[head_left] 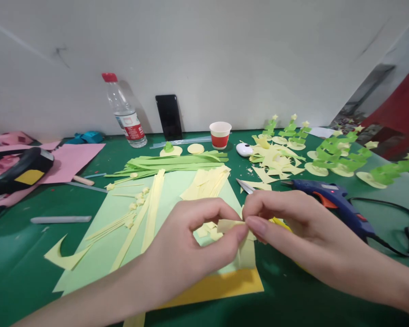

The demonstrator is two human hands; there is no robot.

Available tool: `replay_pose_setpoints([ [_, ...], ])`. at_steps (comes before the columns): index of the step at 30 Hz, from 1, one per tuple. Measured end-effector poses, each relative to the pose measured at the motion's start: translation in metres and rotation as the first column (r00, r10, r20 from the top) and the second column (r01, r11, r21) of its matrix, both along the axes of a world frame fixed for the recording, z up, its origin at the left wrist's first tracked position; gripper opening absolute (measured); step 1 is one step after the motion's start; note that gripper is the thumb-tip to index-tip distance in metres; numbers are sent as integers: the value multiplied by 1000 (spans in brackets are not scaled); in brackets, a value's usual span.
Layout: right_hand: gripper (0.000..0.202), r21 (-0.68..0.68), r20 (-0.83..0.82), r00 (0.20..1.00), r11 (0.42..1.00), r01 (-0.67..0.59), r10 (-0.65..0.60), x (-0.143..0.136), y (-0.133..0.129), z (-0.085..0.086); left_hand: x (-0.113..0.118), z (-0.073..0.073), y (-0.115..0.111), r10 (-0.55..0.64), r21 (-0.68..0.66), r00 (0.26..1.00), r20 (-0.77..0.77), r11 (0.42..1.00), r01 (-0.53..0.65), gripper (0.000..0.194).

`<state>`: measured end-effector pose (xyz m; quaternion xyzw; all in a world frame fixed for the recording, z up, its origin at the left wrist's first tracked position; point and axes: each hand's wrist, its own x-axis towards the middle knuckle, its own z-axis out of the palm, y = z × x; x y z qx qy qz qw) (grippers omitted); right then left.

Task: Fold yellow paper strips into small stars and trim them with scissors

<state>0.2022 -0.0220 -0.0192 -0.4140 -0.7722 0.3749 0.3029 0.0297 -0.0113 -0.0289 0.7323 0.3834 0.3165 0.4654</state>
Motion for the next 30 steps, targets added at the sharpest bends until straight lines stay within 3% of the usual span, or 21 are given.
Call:
replay_pose_setpoints([
  [6, 23, 138, -22, 1000, 990, -10, 13, 0, 1, -6, -1, 1, -1, -68, -24, 997, -40, 997, 67, 29],
  [10, 21, 228, -72, 997, 973, 21, -5, 0, 0, -11, 0, 4, -1, -40, -50, 999, 5, 998, 40, 35],
  [15, 20, 225, -146, 989, 973, 59, -26, -1, 3, -12, -1, 1, 2, 33, -64, 997, 71, 998, -28, 30],
  [19, 22, 205, -222, 972, 971, 122, -76, -2, 6, -9, -3, -1, 4, 33, 28, 987, 155, 999, -38, 27],
  [26, 20, 156, -241, 968, 982, 109, -69, -3, 1, -13, 1, -3, -2, -23, 140, 1000, -19, 990, 26, 29],
  [30, 20, 108, -224, 974, 994, -3, 27, -3, 1, -14, 0, -5, -3, -103, 79, 995, 0, 992, 102, 31],
])
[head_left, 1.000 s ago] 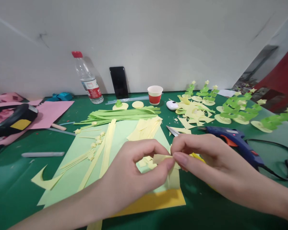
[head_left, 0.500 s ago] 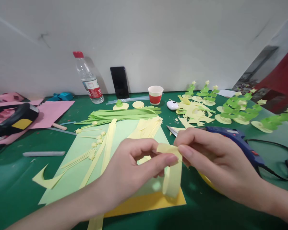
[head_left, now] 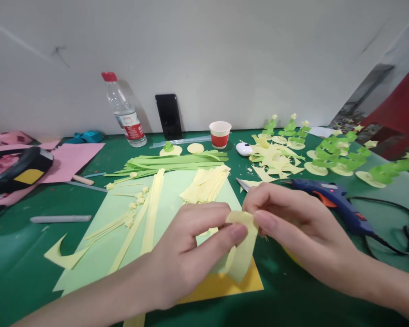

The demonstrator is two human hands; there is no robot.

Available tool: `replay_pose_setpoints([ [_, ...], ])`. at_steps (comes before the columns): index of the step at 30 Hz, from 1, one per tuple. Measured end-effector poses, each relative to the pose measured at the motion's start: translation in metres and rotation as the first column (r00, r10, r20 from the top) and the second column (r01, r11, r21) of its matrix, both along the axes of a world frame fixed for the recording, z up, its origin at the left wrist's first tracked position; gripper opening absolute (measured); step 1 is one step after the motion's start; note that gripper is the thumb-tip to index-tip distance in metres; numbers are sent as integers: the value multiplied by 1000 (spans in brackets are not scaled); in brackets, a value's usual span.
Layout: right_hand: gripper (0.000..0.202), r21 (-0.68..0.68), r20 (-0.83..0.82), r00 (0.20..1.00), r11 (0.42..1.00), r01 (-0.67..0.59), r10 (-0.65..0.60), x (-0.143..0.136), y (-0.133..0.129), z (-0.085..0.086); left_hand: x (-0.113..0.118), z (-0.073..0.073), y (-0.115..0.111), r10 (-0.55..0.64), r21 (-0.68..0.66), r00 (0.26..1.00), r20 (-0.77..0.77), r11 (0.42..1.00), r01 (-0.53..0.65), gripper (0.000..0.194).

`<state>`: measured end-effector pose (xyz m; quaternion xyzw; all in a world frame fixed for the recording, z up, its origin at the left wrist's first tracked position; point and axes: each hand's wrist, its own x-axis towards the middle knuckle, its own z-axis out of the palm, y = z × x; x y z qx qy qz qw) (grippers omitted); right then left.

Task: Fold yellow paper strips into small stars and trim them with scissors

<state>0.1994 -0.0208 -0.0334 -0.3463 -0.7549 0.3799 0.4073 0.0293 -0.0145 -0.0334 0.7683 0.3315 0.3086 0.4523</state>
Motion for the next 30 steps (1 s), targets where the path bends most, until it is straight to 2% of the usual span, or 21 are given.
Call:
replay_pose_setpoints([
  [3, 25, -32, 44, 995, 996, -83, 85, 1, 1, 1, -2, -1, 0, -61, -88, 997, 43, 994, 65, 34],
  [9, 32, -99, 28, 995, 991, -95, 98, 6, 4, 2, -2, -2, 1, -123, -152, 992, 42, 980, 128, 34],
  [12, 35, -137, 68, 991, 985, -101, 111, 8, 5, 2, -2, 2, 2, -116, -82, 993, 12, 990, 117, 34],
  [15, 35, -166, 99, 989, 982, -95, 112, 7, 5, 3, -3, 5, 3, -36, 8, 998, -46, 999, 36, 34],
  [18, 36, -227, 62, 987, 965, -131, 149, 4, 5, 3, -3, 5, 3, 11, 58, 997, -80, 998, -6, 34],
  [24, 37, -286, -32, 983, 940, -184, 182, 2, 5, 3, -5, 5, 2, 2, 92, 997, -74, 996, 5, 32],
  [30, 38, -316, -38, 988, 936, -153, 149, 1, 5, 6, -5, 8, 5, -5, 85, 998, -63, 996, 10, 33],
])
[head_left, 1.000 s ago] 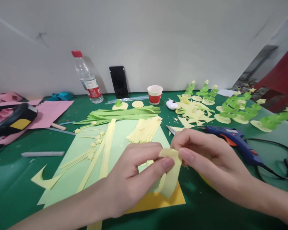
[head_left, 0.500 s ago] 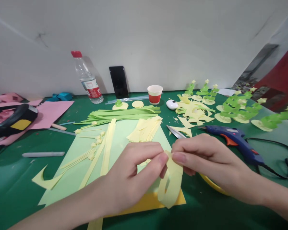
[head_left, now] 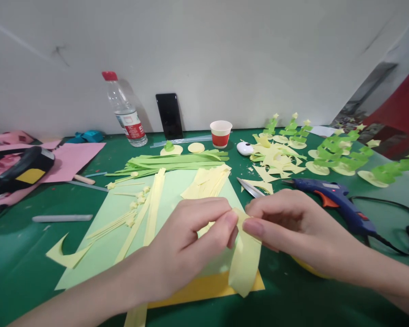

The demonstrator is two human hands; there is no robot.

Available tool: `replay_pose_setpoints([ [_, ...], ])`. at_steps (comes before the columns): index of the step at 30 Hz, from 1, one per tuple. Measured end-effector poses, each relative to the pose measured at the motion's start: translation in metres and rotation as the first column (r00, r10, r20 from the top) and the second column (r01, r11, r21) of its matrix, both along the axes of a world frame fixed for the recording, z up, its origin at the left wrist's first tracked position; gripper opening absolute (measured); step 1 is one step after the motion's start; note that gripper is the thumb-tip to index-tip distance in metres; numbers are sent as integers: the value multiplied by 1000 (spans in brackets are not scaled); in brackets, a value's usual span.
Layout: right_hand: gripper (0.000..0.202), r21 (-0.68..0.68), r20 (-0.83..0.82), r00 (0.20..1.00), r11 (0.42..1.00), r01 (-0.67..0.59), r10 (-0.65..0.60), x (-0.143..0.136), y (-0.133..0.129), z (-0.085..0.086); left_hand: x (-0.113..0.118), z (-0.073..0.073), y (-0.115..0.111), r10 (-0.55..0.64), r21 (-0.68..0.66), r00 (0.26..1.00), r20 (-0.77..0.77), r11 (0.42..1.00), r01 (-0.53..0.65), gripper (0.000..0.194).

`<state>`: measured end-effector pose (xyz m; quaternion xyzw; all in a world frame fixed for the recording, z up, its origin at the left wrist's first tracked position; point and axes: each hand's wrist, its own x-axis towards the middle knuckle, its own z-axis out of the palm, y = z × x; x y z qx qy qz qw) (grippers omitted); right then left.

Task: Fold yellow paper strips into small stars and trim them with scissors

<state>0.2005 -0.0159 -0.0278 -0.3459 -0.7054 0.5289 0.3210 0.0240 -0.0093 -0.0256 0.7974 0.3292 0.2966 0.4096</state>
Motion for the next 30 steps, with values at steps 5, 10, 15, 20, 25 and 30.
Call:
replay_pose_setpoints([
  [5, 38, -41, -2, 998, 998, 56, -56, 1, -1, 1, -1, 0, 1, 14, 19, 1000, 1, 1000, -14, 33],
  [10, 42, 14, 26, 994, 995, 103, -103, 0, 1, 2, 0, -2, 2, 11, 37, 1000, 5, 999, -11, 34],
  [15, 45, 114, 70, 992, 989, 95, -103, 0, 0, 2, 0, -1, 1, 6, 50, 1000, 3, 999, -6, 34],
  [20, 48, 131, 72, 995, 990, 55, -65, 3, 0, -2, -1, 0, 1, 48, 74, 999, 6, 996, -48, 33],
  [25, 36, 149, 110, 993, 988, 32, -49, 3, 0, 0, -2, -3, 1, 90, 88, 995, 48, 992, -93, 33],
  [30, 30, 69, 39, 999, 997, 17, -19, 5, -3, 1, -1, -6, 1, 39, 32, 995, 92, 999, -43, 31],
])
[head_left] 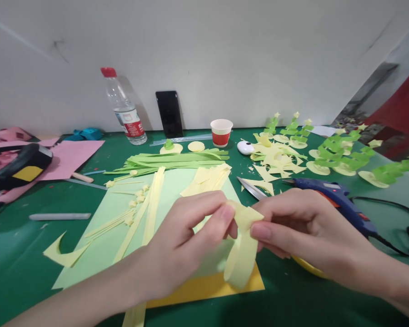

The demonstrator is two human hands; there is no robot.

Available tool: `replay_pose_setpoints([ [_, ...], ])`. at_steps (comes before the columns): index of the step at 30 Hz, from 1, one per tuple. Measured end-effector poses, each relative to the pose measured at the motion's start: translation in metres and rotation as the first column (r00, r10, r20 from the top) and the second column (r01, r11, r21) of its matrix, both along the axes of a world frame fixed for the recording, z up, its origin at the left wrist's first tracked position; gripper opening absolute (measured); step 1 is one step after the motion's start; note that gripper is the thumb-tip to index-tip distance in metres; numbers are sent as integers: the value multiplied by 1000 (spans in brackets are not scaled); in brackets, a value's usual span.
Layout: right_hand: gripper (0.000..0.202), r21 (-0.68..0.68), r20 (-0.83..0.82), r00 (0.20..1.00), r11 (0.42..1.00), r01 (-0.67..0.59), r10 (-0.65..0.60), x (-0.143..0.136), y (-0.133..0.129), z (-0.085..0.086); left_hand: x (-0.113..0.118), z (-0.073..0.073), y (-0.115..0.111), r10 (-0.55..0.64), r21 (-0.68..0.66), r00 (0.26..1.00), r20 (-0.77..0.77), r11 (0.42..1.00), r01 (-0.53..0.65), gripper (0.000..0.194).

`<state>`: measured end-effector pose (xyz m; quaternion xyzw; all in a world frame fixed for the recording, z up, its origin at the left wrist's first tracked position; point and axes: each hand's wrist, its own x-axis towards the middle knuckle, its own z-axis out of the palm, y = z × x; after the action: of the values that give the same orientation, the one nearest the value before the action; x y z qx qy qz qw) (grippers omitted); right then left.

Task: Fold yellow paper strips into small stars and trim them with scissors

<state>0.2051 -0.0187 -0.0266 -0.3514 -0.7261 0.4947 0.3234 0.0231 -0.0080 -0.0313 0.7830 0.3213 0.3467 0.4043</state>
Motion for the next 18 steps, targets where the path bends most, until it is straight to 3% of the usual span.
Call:
replay_pose_setpoints([
  [4, 33, -99, -67, 996, 993, -61, 55, 1, 0, -1, 1, -1, -1, -68, -41, 997, -36, 997, 66, 29],
  [8, 35, -122, -65, 991, 985, -122, 115, 1, 3, -2, 0, -1, -1, -59, -9, 995, -78, 998, 59, 31],
  [18, 36, 111, 72, 997, 994, 18, -26, 1, 0, -2, 0, -1, 0, -78, 10, 984, -157, 997, 81, 33],
])
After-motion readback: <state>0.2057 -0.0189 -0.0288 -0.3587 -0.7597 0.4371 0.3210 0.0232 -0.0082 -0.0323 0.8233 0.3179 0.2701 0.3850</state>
